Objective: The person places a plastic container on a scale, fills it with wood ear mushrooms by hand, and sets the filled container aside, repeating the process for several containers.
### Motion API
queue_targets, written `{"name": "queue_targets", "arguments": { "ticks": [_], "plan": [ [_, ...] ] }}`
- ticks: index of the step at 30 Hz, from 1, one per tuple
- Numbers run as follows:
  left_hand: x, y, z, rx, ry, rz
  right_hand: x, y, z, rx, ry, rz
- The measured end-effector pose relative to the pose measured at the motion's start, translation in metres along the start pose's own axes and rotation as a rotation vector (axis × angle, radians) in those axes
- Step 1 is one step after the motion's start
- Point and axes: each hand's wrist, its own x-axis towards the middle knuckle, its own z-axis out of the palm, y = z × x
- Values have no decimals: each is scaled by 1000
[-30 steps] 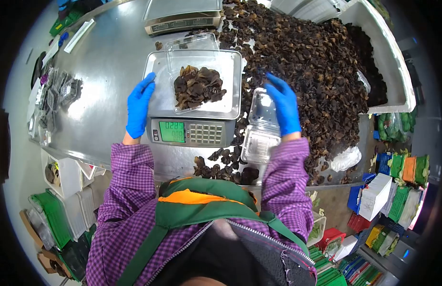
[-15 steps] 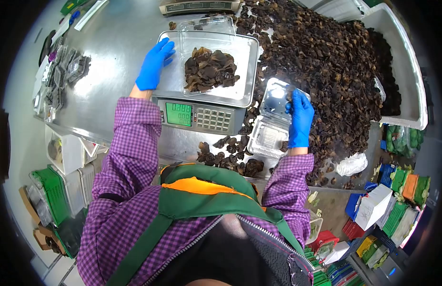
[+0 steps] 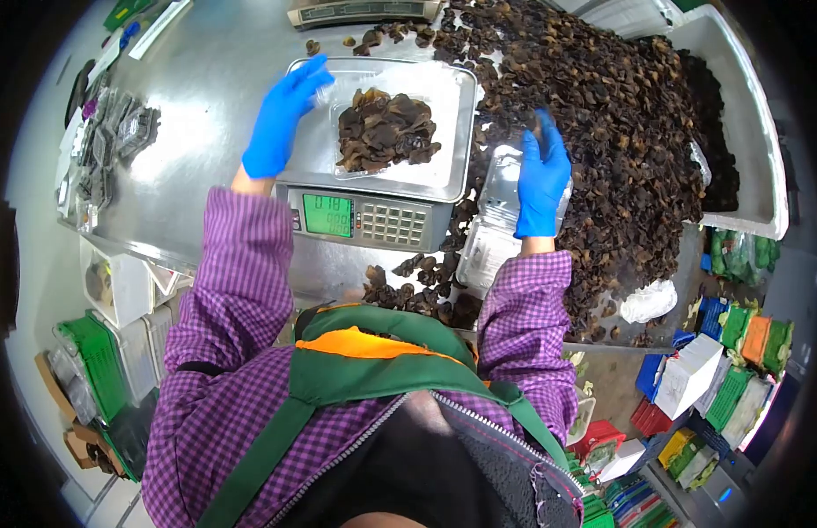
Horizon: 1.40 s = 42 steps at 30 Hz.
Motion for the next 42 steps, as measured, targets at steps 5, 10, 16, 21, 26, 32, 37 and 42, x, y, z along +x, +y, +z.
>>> {"name": "queue_targets", "arguments": {
  "ticks": [5,10,16,21,26,32,37,42],
  "plan": [
    [-54,-32,6,475,-127,-157,-21,5,0,-330,-156,53],
    [-74,-30,10,-88,-179,-404,-43,-14,45,58,-375,565],
    [-81,-30,21,-189,-111,-381,-42,-27,53,181,-377,680],
    [-78,-35,20,-214,-98,-357,-48,-6,66,116,-307,560],
    [-84,-27,-4,-172,-100,-427,-85,-17,7,-263,-347,53],
    [-84,-16,-38,-108,30,-368,-181,-17,-136,-1083,-776,-152],
    [-59,-18,-25,-71,-50,-302,-198,46,-161,-1088,-870,18],
    [-24,-35,-16,36,-88,-314,-215,14,-143,-973,-766,-189]
  ]
}}
